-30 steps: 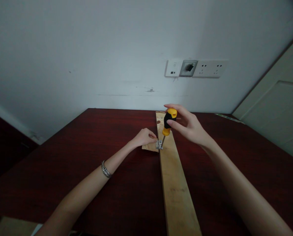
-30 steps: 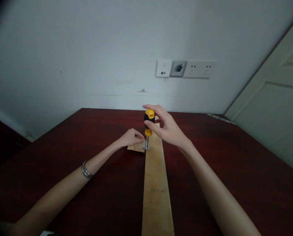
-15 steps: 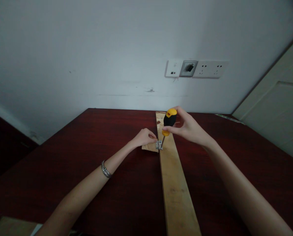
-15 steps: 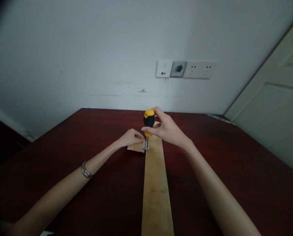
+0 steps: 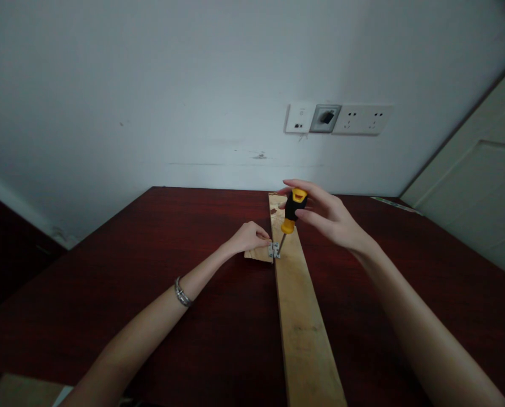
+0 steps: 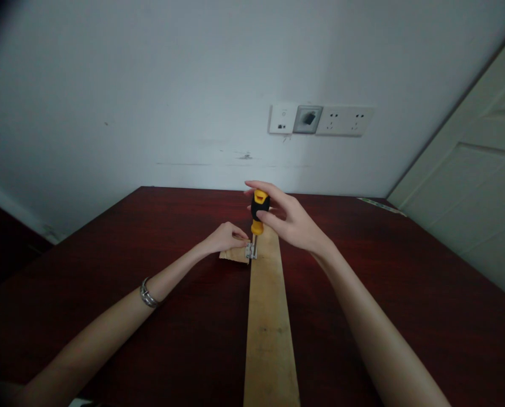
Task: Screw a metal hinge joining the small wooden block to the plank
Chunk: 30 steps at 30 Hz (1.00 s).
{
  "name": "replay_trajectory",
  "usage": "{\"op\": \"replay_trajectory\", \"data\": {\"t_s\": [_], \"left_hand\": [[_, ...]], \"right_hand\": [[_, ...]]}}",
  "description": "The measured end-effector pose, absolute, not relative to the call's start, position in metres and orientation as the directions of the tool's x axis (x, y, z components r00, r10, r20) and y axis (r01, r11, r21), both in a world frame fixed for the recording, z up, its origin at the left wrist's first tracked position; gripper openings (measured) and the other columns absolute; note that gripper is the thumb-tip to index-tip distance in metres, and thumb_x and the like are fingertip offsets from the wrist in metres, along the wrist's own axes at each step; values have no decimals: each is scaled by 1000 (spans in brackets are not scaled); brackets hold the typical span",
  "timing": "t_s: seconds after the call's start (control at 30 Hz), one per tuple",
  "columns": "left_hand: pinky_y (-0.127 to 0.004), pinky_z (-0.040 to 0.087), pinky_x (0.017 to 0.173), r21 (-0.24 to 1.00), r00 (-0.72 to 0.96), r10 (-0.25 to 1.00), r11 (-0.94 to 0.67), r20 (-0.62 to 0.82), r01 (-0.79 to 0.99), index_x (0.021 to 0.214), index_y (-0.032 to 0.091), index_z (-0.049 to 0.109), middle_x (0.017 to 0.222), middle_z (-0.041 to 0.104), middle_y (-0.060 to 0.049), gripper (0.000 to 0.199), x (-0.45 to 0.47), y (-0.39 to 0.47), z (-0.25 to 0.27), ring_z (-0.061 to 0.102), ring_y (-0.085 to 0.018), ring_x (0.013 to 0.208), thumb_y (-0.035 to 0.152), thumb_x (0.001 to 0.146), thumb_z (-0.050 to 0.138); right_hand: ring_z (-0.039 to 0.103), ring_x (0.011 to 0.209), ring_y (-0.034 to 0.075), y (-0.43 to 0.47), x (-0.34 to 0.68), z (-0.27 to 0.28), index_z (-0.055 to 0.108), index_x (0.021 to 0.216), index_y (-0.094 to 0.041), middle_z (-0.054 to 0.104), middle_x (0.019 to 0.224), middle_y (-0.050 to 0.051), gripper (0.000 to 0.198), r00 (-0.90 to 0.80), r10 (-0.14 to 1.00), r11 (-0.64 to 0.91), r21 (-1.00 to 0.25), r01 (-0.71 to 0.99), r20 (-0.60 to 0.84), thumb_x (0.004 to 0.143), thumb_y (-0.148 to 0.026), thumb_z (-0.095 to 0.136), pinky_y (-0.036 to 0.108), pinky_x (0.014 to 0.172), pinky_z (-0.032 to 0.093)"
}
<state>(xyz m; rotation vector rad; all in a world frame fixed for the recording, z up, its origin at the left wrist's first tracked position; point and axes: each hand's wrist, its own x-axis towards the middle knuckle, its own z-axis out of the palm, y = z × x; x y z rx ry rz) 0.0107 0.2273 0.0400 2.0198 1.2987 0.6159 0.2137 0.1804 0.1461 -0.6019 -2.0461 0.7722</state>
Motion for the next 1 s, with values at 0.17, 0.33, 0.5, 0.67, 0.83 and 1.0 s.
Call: {"op": "replay_trajectory", "data": {"t_s": [0.17,0.33,0.5,0.67,0.83,1.0], "left_hand": [[-25,47,68,735,404,914,-306,48,605,87,14,73,83,72,-5,27,10,228,39,64,-18,75,30,67,65],[-25,47,69,748,406,913,-302,48,591,88,14,73,83,72,-5,27,9,227,38,64,-18,75,29,67,65],[-25,46,67,738,399,916,-292,34,608,87,15,73,81,71,-4,26,9,228,38,63,-17,73,30,68,64],[-25,46,67,734,394,918,-292,35,613,88,15,73,82,71,-5,27,9,229,37,63,-17,74,31,67,65],[-25,47,68,738,396,917,-296,43,606,87,14,73,83,72,-5,26,9,229,38,63,-17,74,29,67,65],[-24,46,64,751,390,920,-282,36,597,86,14,73,81,72,-5,24,10,227,38,64,-18,74,28,67,65]], "right_hand": [[54,110,22,180,214,147,49,127,-31,52,129,3,43,-489,666,699,-701,143,564,85,-22,50,43,92,47],[56,97,21,184,207,142,59,111,-27,57,108,5,39,-375,627,778,-565,273,683,73,-32,68,36,78,53],[50,112,22,180,211,148,55,119,-29,51,125,5,35,-454,617,777,-589,223,643,85,-32,53,38,88,48],[57,103,20,178,215,151,58,116,-27,62,111,4,30,-434,663,721,-676,152,610,86,-29,51,39,92,46],[57,95,19,183,209,146,63,102,-25,59,102,4,29,-357,642,765,-595,246,678,74,-34,67,33,79,51],[54,109,22,178,213,152,57,118,-30,56,120,4,33,-470,648,737,-648,191,599,86,-31,50,40,91,46]]}}
